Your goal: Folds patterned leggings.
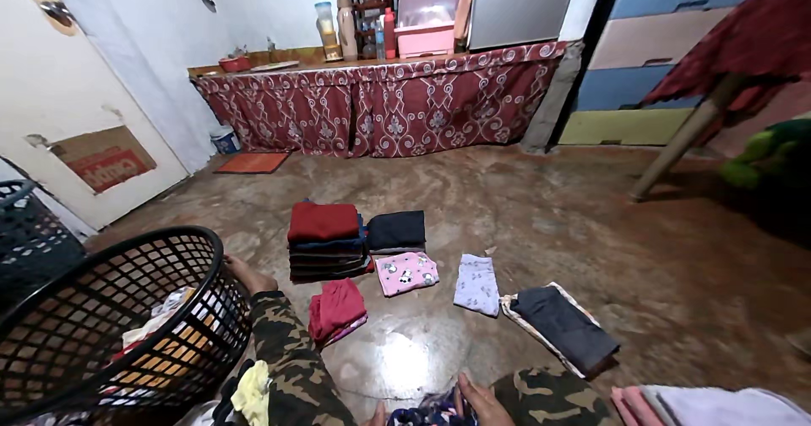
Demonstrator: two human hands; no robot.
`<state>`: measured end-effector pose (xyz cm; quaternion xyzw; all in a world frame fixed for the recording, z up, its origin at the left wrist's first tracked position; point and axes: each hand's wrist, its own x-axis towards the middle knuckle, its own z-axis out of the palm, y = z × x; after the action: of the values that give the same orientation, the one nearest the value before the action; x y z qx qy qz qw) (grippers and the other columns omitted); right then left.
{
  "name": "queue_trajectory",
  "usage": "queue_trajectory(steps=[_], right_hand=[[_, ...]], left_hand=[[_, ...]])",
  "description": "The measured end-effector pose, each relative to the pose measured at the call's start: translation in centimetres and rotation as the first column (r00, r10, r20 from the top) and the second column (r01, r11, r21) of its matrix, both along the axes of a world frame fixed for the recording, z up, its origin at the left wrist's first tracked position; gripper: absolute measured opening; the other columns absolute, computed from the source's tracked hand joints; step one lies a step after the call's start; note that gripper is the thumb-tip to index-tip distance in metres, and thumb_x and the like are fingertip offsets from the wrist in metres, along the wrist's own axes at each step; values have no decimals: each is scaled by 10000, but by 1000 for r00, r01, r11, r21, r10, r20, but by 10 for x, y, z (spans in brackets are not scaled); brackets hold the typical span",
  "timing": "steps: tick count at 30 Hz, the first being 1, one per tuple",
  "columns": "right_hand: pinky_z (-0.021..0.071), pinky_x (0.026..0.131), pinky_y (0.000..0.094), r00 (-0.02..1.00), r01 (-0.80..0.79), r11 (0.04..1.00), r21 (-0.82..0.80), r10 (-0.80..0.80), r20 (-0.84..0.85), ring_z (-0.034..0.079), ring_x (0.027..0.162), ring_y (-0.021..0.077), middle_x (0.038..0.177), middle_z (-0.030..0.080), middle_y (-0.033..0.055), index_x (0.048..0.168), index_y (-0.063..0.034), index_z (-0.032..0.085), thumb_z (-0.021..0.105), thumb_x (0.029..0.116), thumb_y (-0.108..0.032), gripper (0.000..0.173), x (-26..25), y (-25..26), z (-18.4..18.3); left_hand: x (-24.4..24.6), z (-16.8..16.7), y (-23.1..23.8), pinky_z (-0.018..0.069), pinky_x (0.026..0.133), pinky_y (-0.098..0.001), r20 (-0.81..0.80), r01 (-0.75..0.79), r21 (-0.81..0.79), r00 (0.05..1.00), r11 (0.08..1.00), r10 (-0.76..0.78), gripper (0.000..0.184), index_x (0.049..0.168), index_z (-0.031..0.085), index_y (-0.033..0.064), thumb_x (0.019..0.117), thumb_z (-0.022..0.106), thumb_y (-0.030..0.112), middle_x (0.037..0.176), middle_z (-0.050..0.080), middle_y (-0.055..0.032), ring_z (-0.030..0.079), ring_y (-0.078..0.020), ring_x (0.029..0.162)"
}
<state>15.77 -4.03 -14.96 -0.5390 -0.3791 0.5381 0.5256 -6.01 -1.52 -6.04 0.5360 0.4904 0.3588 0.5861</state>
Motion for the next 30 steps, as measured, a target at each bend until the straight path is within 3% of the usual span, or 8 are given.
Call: queue_trajectory(steps=[2,3,6,13,17,23,27,30], right_hand=[[520,676,350,957,1,1000,-27,7,290,613,673,114,682,632,6,747,-94,655,302,1099,-339,555,6,1,-4],[538,831,464,902,-33,999,-32,43,430,673,860,228,856,703,112,917,-35,738,392,1089,-330,486,13,2,-4],[409,1098,624,760,-149,981,-121,192,621,514,1311,467,1427,530,287,1472,-72,546,654,987,-291,544,29,4,11],[568,936,529,858,-467,876,125,414,305,655,1152,352,1407,550,271,1598,-15,256,833,836,-254,985,-15,-16,44],[594,885,518,910,-305,940,154,239,339,725,983,317,1137,702,226,1526,26,363,733,886,-49,743,-33,-11,40],[588,832,387,923,-168,963,210,79,375,694,905,219,1005,697,167,1035,60,688,668,910,-33,157,-13,-5,33],[569,878,379,914,-216,930,298,85,396,664,1027,225,1119,662,180,998,62,659,646,921,-41,128,-8,-2,30],[556,942,383,897,-346,850,396,178,404,665,1116,216,1271,657,195,998,69,644,605,985,-94,168,-6,-5,34]], left_hand=[[1,-4,4,499,855,-248,135,-75,-33,988,997,79,424,1103,523,-198,1118,258,133,957,610,-216,590,-126,874],[-1,-20,5,537,827,-228,193,-113,-49,974,992,121,429,1115,547,-47,1116,207,216,934,642,-70,631,-45,859],[-3,-29,11,558,841,-325,289,-232,-103,924,967,252,418,1408,407,5,1092,234,216,1129,593,-72,636,-90,933],[11,-11,9,556,921,-364,397,143,87,903,986,-166,583,1418,334,41,850,466,45,1280,570,-47,621,-125,1101],[14,0,7,558,981,-348,161,220,257,950,941,-267,639,1420,392,-78,812,582,-140,1370,548,-148,625,-148,1165],[-10,17,26,608,819,-274,-49,-14,448,998,894,40,327,1187,635,-35,863,642,-84,1110,714,-77,704,-79,921],[-21,23,36,575,565,-235,-123,-141,443,969,885,216,217,1116,687,-7,925,584,-9,930,734,-40,657,-46,627],[-33,24,44,600,606,-256,-176,-141,499,950,855,259,238,1136,692,-3,957,539,28,972,740,-44,678,-50,664]])
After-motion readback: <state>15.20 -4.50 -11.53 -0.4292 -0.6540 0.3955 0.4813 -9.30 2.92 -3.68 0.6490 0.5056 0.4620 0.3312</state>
